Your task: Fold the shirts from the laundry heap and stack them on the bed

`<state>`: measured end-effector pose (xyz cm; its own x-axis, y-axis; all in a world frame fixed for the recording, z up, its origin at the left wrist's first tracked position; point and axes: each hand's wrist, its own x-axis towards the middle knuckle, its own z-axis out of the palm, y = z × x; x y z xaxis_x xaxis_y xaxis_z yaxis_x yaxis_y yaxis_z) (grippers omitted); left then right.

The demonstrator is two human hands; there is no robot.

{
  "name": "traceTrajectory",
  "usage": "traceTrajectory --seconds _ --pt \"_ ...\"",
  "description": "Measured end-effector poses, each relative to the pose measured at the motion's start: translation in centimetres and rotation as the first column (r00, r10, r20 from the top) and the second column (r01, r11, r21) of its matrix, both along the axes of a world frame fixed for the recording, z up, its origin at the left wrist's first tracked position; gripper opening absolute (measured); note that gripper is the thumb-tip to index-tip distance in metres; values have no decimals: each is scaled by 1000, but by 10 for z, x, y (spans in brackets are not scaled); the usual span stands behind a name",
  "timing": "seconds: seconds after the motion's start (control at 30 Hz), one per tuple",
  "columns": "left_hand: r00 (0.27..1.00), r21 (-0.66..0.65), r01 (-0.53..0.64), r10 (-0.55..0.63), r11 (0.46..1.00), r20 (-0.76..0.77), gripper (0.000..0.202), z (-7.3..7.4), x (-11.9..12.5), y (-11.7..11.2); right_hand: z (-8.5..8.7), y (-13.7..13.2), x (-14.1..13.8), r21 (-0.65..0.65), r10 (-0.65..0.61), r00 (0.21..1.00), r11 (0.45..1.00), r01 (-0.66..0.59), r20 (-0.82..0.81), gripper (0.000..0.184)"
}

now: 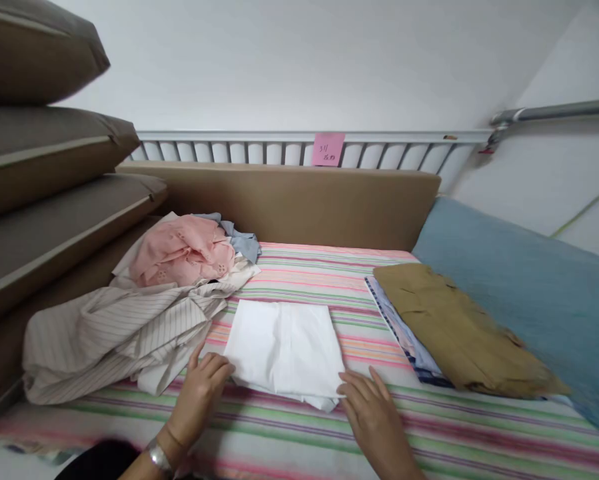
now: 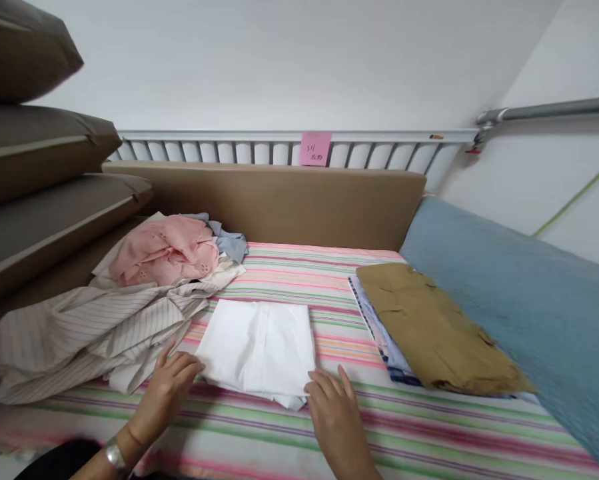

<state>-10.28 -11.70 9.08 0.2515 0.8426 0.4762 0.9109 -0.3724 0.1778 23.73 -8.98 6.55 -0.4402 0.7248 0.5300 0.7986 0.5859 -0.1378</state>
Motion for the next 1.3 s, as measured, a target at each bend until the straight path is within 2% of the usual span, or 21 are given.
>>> traceTrajectory --seconds 0.07,0.13,0.2,0.3,0.4,0.47,0.53,0.6,0.63,0.7,0.73,0.77,0.8,0.87,0.93,1.0,1.1,1.17,1.23,1.3 --pt "1000 -15 2 -2 1000 -22 25 9 -1 -6 10 -2 4 -35 -14 999 999 15 35 15" --pt "1000 -31 -4 3 1000 -19 26 7 0 -14 11 -7 7 -58 -17 999 998 19 39 15" --pt "1000 -76 -8 8 997 6 26 -6 0 -23 2 -14 9 -110 -8 999 994 13 44 16" --pt "996 -187 21 -5 982 87 24 -29 0 -34 -10 -23 10 -283 6 998 959 10 57 15" --pt "956 -257 26 51 966 290 21 -38 -6 -35 -3 -23 9 -426 -57 998 904 43 -22 11" --pt "840 -317 -58 218 947 498 32 -37 -12 -30 9 -14 6 -458 -135 980 887 54 -145 23" --pt "631 -447 -121 416 886 655 37 -37 -17 -23 14 0 2 -491 -218 939 869 63 -265 35" --pt "452 -571 -17 516 821 728 37 -42 -19 -18 8 14 -2 -566 -329 887 819 97 -325 44" --pt "401 -598 77 524 798 751 35 -45 -19 -17 2 21 -3 -615 -389 860 780 115 -331 47" --pt "356 -585 231 492 778 794 30 -52 -16 -19 -14 31 -3 -707 -479 817 695 130 -321 51" --pt "342 -562 262 469 784 814 30 -54 -13 -21 -21 34 -3 -739 -505 803 662 126 -315 52" --pt "334 -542 263 451 798 827 32 -56 -11 -24 -26 37 -3 -751 -516 796 649 124 -315 54" --pt "326 -526 244 441 815 836 38 -57 -9 -26 -28 38 -4 -736 -509 799 665 128 -321 56" --pt "308 -494 211 422 843 853 52 -57 -5 -29 -26 40 -10 -618 -455 825 767 171 -336 57" --pt "300 -480 202 413 854 860 61 -55 -2 -30 -18 40 -22 -422 -365 880 880 218 -306 56" --pt "306 -463 196 395 865 866 60 -51 0 -29 -11 39 -37 -294 -290 936 929 226 -199 53" --pt "386 -473 191 377 860 842 39 -42 3 -25 -9 40 -55 -316 -250 968 917 243 20 50" --pt "495 -558 169 420 812 761 22 -33 4 -23 -14 41 -62 -363 -265 956 884 294 130 50" --pt "591 -621 85 463 779 661 29 -24 5 -22 -21 42 -64 -383 -285 939 859 339 191 51" --pt "658 -610 -12 466 792 592 34 -19 6 -23 -28 42 -63 -379 -291 933 856 353 212 51"
